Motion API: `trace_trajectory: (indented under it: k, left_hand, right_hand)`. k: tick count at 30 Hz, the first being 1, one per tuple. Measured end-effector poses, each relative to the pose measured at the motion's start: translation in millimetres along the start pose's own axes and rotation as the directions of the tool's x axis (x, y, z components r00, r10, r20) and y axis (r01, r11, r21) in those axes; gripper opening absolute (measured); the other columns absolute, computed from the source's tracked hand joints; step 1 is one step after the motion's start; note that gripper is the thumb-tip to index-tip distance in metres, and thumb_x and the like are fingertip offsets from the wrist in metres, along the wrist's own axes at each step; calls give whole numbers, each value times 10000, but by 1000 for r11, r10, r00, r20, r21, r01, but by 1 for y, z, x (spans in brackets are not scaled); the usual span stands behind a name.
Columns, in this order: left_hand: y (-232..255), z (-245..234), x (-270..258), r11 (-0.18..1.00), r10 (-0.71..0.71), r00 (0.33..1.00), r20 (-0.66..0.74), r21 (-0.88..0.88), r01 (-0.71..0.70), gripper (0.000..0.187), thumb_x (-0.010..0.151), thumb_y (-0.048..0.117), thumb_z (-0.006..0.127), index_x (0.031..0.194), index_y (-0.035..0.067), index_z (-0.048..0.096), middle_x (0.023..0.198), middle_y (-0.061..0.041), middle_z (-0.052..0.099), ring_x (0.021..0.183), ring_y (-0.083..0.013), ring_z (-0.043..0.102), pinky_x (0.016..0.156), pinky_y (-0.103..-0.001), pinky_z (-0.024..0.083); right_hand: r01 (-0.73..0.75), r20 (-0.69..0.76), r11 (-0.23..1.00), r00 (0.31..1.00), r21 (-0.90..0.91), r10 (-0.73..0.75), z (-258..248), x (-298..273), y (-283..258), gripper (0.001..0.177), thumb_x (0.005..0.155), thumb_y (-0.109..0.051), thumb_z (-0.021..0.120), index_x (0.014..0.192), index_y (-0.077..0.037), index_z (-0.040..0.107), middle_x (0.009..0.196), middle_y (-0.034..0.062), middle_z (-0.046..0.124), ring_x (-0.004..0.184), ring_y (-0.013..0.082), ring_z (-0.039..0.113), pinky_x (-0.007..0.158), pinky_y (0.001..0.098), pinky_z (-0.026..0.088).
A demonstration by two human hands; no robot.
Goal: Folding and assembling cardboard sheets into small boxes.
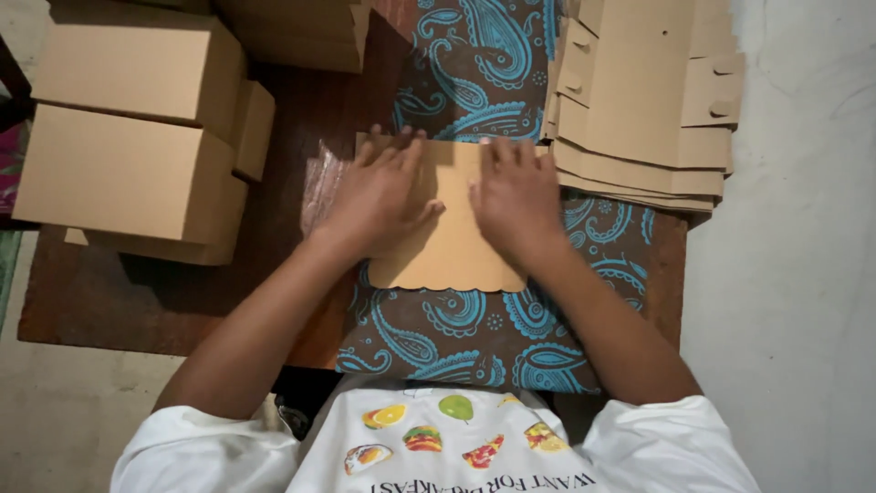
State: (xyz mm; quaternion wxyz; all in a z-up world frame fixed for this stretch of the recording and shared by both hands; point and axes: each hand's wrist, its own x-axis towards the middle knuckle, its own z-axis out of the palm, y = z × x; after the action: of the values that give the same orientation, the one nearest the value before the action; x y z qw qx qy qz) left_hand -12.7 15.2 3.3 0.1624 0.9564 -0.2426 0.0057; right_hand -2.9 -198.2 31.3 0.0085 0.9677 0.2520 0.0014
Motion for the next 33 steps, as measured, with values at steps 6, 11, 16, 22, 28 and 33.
trace_trajectory:
  k: [6, 11, 16, 22, 28, 33]
  left_hand:
    - [-21, 13, -2, 994, -52, 992, -118, 86, 62, 753, 911, 536, 692, 1436, 18, 536, 1189, -182, 750, 1289, -373, 631, 1167, -591, 255]
    - [-31, -3, -4, 975, -91, 989, -117, -212, 65, 559, 974, 375, 661, 1439, 75, 580, 1241, -215, 696, 1244, -459, 608, 989, -586, 440]
    - [-49, 14, -3, 967, -51, 981, -188, -255, 2, 492, 1025, 433, 621, 1418, 138, 619, 1253, -163, 701, 1333, -422, 545, 962, -595, 464]
    - [-56, 19, -2, 950, -41, 986, -162, -313, -11, 481, 1006, 443, 629, 1420, 198, 619, 1317, -119, 693, 1376, -390, 497, 941, -595, 468]
    - [-49, 9, -2, 925, -95, 987, -127, -378, 40, 446, 1003, 415, 635, 1373, 167, 645, 1317, -102, 699, 1402, -374, 478, 981, -607, 452]
    - [-47, 2, -4, 910, -125, 989, -78, -405, 84, 443, 1006, 400, 630, 1388, 174, 642, 1313, -88, 704, 1411, -367, 470, 1001, -621, 437]
  right_hand:
    - [15, -103, 987, 994, -159, -32, 18, -9, 28, 519, 1028, -352, 544, 1339, 58, 605, 1183, 193, 548, 1063, 367, 520, 836, 478, 404]
    - [331, 60, 870, 924, 365, -377, -57, -29, -3, 880, 810, -487, 782, 1441, 66, 516, 1478, 364, 415, 1371, 631, 324, 1053, 707, 314]
    - [294, 496, 918, 775, 265, -392, -69, -32, -36, 1041, 784, -315, 862, 1634, -281, 262, 1701, 223, 100, 1479, 596, 150, 1131, 710, 262]
    - [338, 357, 896, 830, 289, -429, -55, -33, -28, 959, 825, -192, 798, 1627, -278, 281, 1613, 256, 258, 1377, 568, 400, 992, 620, 480]
    - [317, 460, 906, 784, 279, -416, -67, -33, -36, 1026, 775, -166, 824, 1625, -325, 271, 1650, 248, 172, 1423, 597, 312, 1023, 680, 435]
    - [390, 410, 881, 781, 268, -471, -53, -38, -38, 1001, 753, -85, 827, 1607, -260, 336, 1579, 281, 290, 1352, 641, 398, 933, 680, 515]
